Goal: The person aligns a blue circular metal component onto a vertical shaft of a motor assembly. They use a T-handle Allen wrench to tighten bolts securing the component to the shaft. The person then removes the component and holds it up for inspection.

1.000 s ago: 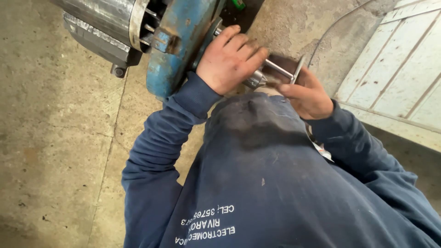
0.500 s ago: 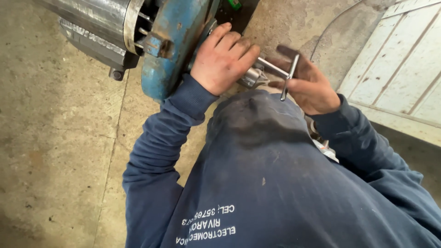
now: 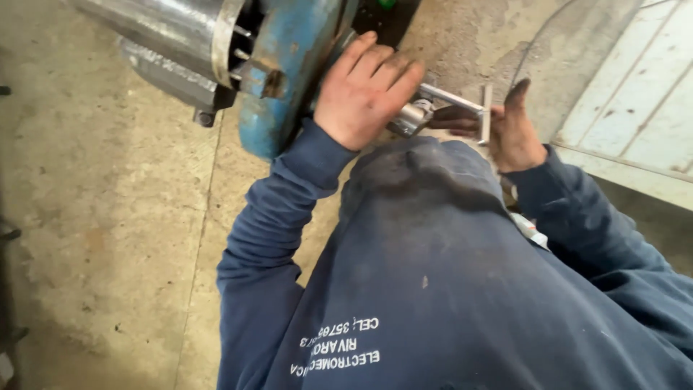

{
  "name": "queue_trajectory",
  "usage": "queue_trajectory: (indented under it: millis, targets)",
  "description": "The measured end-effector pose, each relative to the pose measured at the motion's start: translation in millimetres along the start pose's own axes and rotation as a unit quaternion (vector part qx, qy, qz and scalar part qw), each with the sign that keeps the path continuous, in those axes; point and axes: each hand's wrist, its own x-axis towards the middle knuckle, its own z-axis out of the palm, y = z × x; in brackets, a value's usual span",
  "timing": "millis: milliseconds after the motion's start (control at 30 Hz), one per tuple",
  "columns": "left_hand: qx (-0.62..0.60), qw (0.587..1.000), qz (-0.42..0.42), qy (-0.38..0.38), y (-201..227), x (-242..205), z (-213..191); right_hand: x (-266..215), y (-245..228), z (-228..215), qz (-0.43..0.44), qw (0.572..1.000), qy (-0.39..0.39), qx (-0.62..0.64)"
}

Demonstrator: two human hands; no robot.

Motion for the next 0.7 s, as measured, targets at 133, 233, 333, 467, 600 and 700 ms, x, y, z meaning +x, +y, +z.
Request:
queue_trajectory:
  millis: [133,233,333,467,600,700]
  targets:
    - [0.013,1.0,-0.003,-0.01,3.8,7.7,2.1,5.9,-12.7,22.8,0.044,0.982,-0.061,0.173]
    - [0.024,0.999,-0.025,-0.018,11.1,17.1,4.8,9.9,-28.3,35.5,-0.005,0.996,-0.055,0.074]
    - [0.022,0.998,-0.051,-0.017,21.0,25.9,16.4,13.8,-28.4,32.7,-0.125,0.97,0.015,-0.208]
    - [0.038,0.997,-0.049,-0.037,19.6,22.7,22.4,7.7,-9.3,7.3,-0.233,0.871,0.111,-0.418]
    - [0.051,0.997,-0.037,-0.036,18.7,20.0,19.0,1.0,-9.1,9.2,-0.019,1.0,-0.01,-0.021]
    - [0.047,0.998,-0.042,-0.021,18.9,21.0,20.5,-1.9,-34.0,36.7,-0.087,0.979,-0.014,-0.181]
